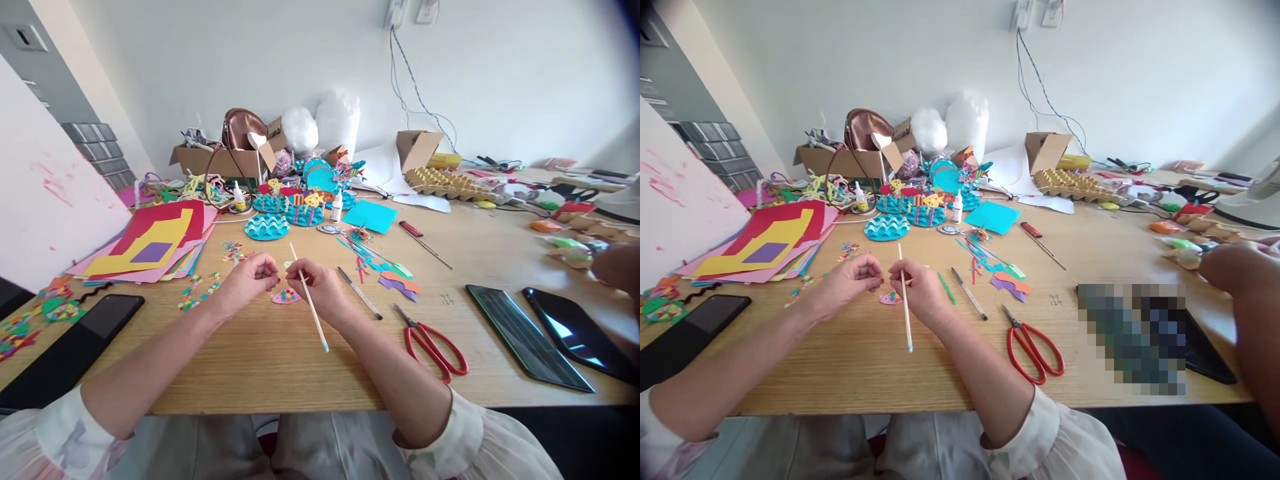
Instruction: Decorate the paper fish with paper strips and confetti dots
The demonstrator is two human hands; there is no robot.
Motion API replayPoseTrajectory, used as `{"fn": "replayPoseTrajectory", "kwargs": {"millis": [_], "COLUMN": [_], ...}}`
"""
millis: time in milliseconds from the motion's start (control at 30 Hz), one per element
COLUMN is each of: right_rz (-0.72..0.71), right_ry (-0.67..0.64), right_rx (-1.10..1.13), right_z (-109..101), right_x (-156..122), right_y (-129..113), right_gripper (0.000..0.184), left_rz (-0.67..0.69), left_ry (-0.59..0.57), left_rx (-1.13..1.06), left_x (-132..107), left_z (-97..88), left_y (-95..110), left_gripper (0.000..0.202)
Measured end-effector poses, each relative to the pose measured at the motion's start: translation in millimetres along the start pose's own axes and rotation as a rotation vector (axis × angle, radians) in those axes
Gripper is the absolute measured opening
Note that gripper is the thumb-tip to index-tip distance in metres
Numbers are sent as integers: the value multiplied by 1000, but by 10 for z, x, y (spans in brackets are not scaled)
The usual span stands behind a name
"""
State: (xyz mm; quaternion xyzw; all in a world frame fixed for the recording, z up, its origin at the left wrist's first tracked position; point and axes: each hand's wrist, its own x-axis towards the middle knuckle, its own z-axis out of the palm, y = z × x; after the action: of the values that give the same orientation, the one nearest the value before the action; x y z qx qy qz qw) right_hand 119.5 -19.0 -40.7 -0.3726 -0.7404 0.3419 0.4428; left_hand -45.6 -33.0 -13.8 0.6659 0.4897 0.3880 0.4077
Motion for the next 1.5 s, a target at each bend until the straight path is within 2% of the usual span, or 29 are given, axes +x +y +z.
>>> {"fn": "replayPoseTrajectory", "kwargs": {"millis": [133, 300, 667, 1267, 1367, 1500], "right_rz": [-34, -50, -41, -20, 9, 17], "right_ry": [4, 12, -12, -55, -59, -125], "right_rx": [-60, -124, -140, -181, -244, -391], "right_z": [-31, -52, -49, -78, -122, -195], "right_x": [-1, 4, 23, 28, 38, 43], "right_y": [-22, -45, -24, -67, -97, -126], "right_gripper": [10, 10, 12, 14, 15, 18], "left_rz": [57, 53, 94, 86, 89, 132], "left_ry": [8, 27, 31, 14, 39, 5], "left_rx": [88, 155, 170, 165, 249, 519], "left_x": [53, 64, 74, 70, 39, -65], "left_z": [91, 150, 159, 179, 143, 57], "left_y": [-8, 5, -44, -63, -64, -148], "left_gripper": [12, 10, 7, 6, 4, 10]}}
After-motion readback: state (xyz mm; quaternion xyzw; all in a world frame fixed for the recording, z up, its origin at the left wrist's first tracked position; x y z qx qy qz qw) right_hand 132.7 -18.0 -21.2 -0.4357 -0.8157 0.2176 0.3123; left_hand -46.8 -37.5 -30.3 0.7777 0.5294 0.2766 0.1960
